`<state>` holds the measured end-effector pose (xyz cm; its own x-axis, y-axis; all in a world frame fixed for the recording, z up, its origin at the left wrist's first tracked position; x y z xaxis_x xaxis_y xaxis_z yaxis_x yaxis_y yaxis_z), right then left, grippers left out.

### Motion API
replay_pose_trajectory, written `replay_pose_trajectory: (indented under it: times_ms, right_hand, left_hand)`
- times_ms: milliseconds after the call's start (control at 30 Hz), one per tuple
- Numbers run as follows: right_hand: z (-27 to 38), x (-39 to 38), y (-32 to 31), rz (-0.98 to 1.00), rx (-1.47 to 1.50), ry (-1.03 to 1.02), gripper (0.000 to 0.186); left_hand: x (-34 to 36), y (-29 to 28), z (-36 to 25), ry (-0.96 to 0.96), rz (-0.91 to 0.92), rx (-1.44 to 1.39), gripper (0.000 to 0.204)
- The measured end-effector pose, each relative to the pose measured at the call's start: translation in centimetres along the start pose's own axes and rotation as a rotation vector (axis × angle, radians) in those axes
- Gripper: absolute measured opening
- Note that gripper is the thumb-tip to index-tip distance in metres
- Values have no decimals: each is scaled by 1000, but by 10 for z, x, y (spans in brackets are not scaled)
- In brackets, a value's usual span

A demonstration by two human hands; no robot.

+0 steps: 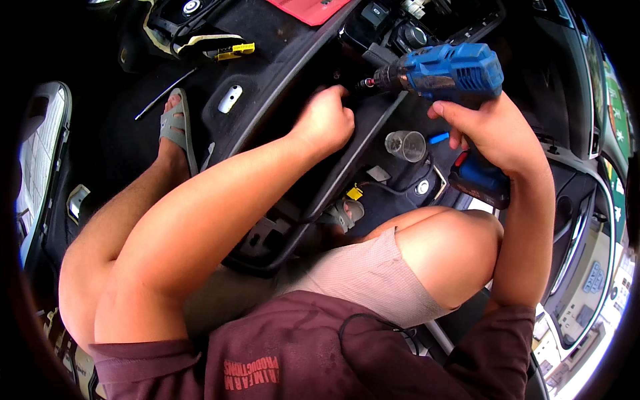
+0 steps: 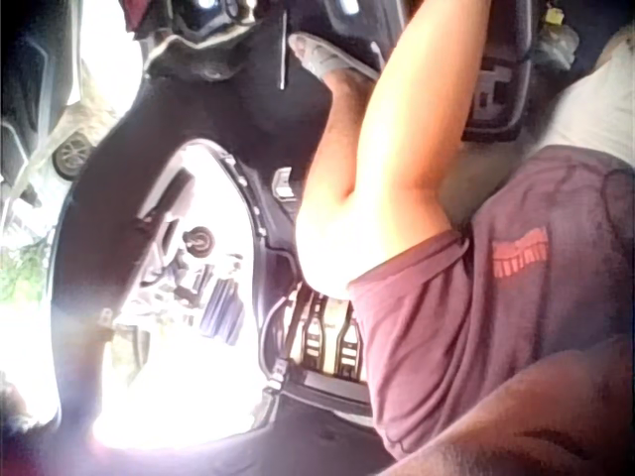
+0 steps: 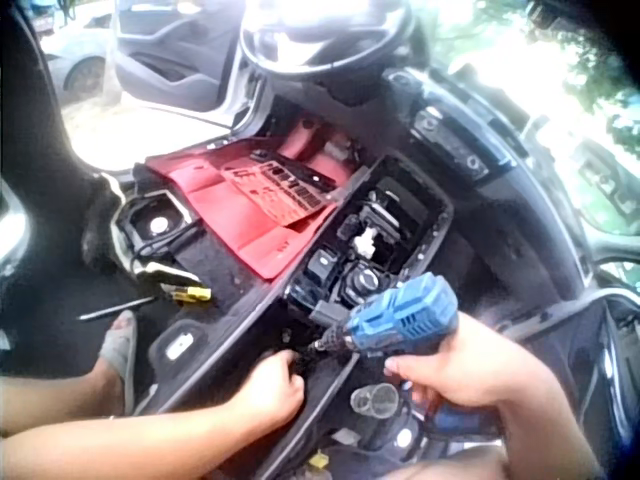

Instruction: The person disassembles and reassembles components of a car's center console using a drill, a pry tool, and by hand.

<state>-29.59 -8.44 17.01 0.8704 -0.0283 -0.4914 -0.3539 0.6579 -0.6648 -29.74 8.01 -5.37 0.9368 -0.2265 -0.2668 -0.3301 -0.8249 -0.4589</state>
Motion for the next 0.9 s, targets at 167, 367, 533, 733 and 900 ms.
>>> replay_pose_trajectory:
  times_ms: [167, 367, 533, 733, 900]
  right_hand:
    - [-7, 3, -2, 13, -60, 6, 25]
    - [-10, 0, -5, 11, 19, -9, 22]
    - [-8, -2, -6, 30, 96, -26, 22]
    - [-21, -4, -3, 20, 327, -123, 33]
    - [-24, -6, -7, 1, 311, -232, 35]
  left_hand:
    - [1, -4, -3, 47, -36, 7, 37]
    - [3, -10, -11, 198, -105, 43, 35]
    - [25, -6, -7, 322, -182, 108, 27]
    - [22, -3, -17, 348, -243, 311, 15]
    - [25, -3, -22, 332, -247, 297, 26]
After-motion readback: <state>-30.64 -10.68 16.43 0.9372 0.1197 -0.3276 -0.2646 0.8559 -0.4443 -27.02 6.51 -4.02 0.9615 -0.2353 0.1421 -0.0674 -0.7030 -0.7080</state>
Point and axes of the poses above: each hand's wrist, its own x-axis towards the middle knuckle, its own y-axis out of the palm, z = x × y, the point moved 7 cm from there along x, towards the middle knuckle, and after that the axes turned 6 degrees about x, right-handed, at the moved point
